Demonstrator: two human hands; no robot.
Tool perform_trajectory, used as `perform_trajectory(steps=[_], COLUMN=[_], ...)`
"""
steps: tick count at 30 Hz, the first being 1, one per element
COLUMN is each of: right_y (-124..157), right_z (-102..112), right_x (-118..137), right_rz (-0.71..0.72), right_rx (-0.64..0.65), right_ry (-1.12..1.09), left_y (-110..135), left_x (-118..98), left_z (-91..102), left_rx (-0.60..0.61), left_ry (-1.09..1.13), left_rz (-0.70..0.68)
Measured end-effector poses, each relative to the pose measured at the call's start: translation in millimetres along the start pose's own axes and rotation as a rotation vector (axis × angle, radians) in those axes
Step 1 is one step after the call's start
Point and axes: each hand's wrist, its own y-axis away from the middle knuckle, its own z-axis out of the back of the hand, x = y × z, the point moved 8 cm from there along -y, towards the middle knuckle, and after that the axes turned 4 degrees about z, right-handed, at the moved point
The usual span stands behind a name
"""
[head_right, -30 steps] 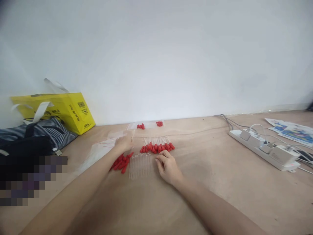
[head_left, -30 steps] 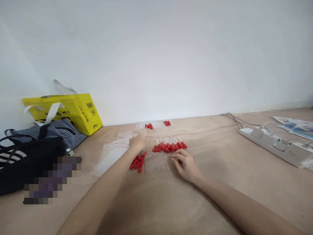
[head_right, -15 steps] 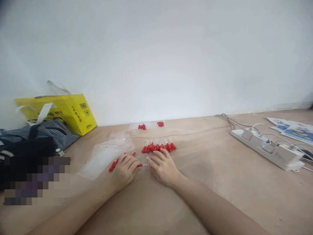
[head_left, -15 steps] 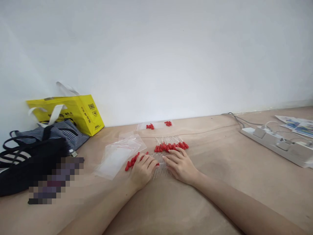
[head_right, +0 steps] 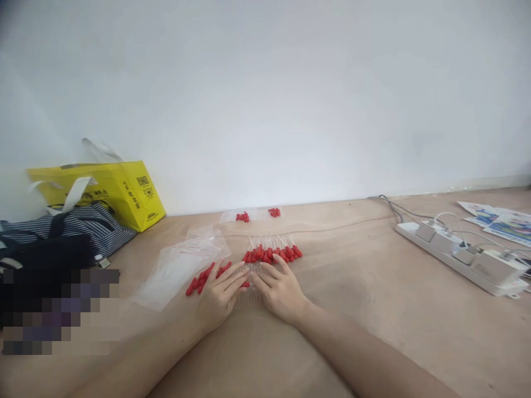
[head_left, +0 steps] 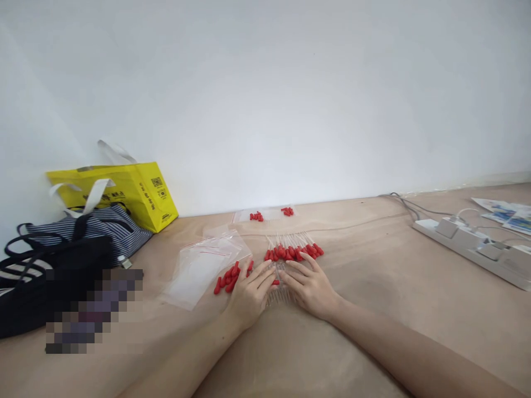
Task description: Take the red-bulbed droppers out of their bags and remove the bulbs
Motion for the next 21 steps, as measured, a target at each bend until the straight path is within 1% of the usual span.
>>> perform_trajectory(steps=[4,8,11,16,19,21], right_y=[-1,1,3,6,12,19], right_z=[-1,-1,-1,-1,6,15], right_x=[2,3,4,6,-4,-21], right_rz=[0.025,0.06,0.096,0.114,0.095,0.007], right_rx=[-0.003,0.013,0.014,0.016,0.013,0.0], right_ry=[-0.02,0.004,0.004,-0.01,-0.003,0.03], left_y=[1,2,2,2,4,7], left_x=[0,2,1,-3,6,19], left_z=[-1.9,-2.5,-2.5,-1.0,4.1,10.4], left_rx=[0.009,0.025,0.042,0.052,0.058,0.053], left_ry=[0.02,0.047,0.031,-0.013,-0.036,-0.074], left_rz=[0.0,-0.002,-0.008,-0.036,0.001,0.077])
